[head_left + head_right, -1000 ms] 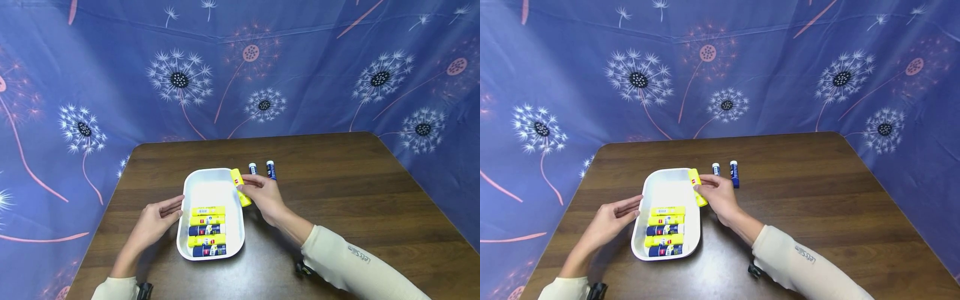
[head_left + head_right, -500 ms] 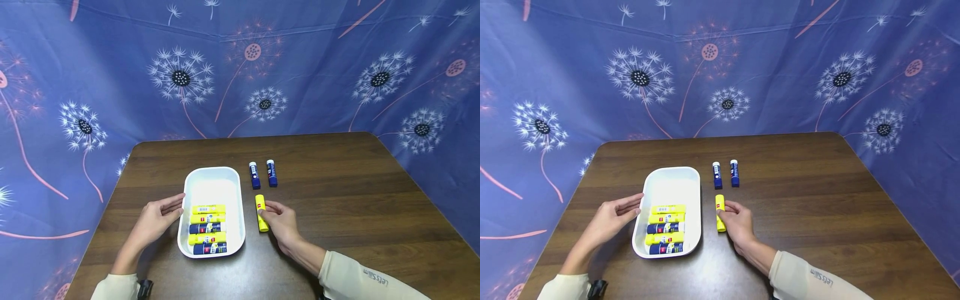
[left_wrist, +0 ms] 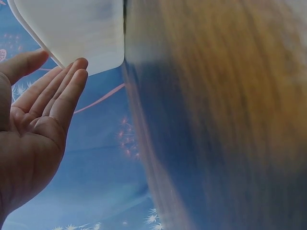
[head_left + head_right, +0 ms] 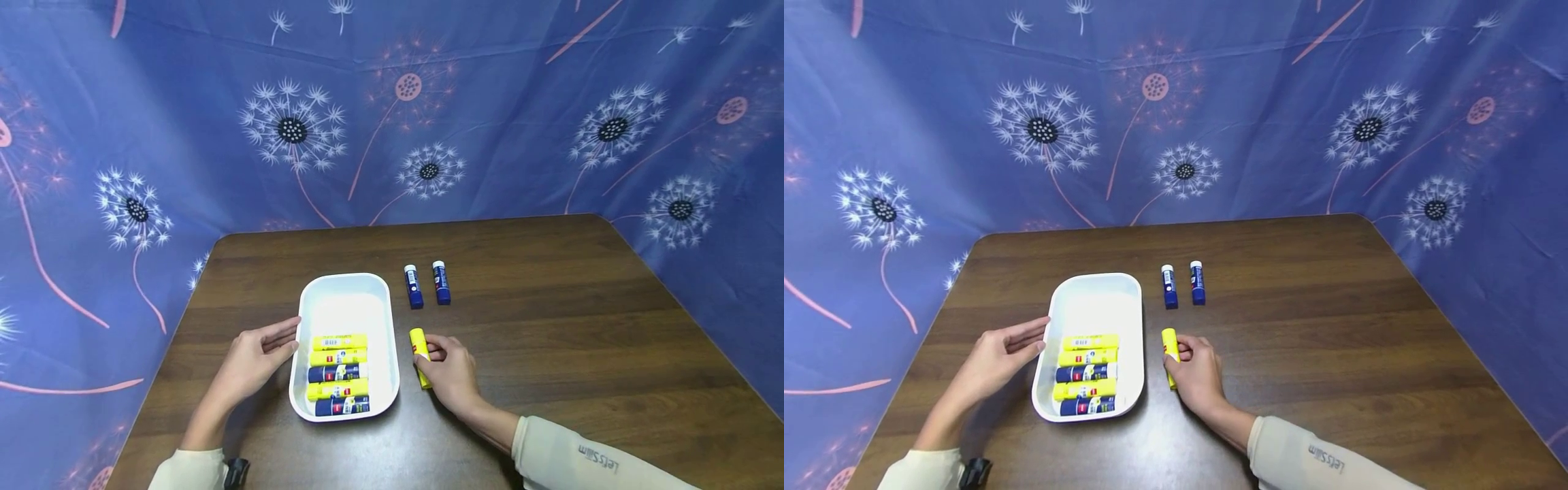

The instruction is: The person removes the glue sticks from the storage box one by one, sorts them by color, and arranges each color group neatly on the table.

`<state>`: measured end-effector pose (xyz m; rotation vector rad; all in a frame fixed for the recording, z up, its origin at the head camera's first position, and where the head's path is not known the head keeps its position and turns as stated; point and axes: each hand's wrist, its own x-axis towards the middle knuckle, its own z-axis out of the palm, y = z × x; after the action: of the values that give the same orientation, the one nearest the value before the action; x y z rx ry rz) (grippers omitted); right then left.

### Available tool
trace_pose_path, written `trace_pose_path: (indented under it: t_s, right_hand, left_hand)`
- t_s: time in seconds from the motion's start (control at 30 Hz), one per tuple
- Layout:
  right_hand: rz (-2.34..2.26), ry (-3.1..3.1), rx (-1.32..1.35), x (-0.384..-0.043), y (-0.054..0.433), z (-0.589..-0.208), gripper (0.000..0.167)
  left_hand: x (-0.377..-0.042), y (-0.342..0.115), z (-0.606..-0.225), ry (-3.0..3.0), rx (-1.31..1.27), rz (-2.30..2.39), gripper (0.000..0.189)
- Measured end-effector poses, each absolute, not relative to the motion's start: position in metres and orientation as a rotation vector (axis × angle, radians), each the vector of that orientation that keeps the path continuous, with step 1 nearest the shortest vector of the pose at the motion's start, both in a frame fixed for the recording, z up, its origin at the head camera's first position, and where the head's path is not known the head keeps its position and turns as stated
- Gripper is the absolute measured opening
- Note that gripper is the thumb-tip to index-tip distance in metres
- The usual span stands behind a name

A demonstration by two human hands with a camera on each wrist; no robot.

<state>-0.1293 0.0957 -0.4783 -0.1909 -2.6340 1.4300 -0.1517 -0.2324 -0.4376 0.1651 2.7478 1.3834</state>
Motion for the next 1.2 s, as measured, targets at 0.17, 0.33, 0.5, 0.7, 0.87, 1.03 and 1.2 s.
trace_pose_path:
  t_s: [0.17, 0.33, 0.5, 0.7, 0.87, 1.03, 1.2]
  right_hand:
    - [1.382, -2.628, -0.182, -0.127, 0.094, -0.480, 0.037]
    - [1.365, -2.633, -0.186, -0.128, 0.092, -0.480, 0.036]
    - [1.334, -2.645, -0.156, -0.127, 0.093, -0.478, 0.036]
    - [1.450, -2.672, -0.212, -0.127, 0.098, -0.471, 0.041]
    - [1.638, -2.657, -0.318, -0.135, 0.109, -0.458, 0.043]
    - [1.791, -2.578, -0.276, -0.161, 0.117, -0.436, 0.044]
    - [1.993, -2.516, 0.003, -0.191, 0.114, -0.405, 0.040]
  left_hand:
    - [-0.148, -0.233, -0.437, 2.757, 0.156, 1.372, 0.046]
    - [-0.147, -0.234, -0.435, 2.770, 0.157, 1.358, 0.046]
    - [-0.147, -0.235, -0.434, 2.770, 0.163, 1.354, 0.045]
    - [-0.148, -0.233, -0.434, 2.753, 0.166, 1.355, 0.046]
    - [-0.149, -0.232, -0.435, 2.747, 0.172, 1.362, 0.046]
    - [-0.149, -0.233, -0.435, 2.744, 0.176, 1.374, 0.046]
    - [-0.150, -0.232, -0.435, 2.739, 0.175, 1.379, 0.047]
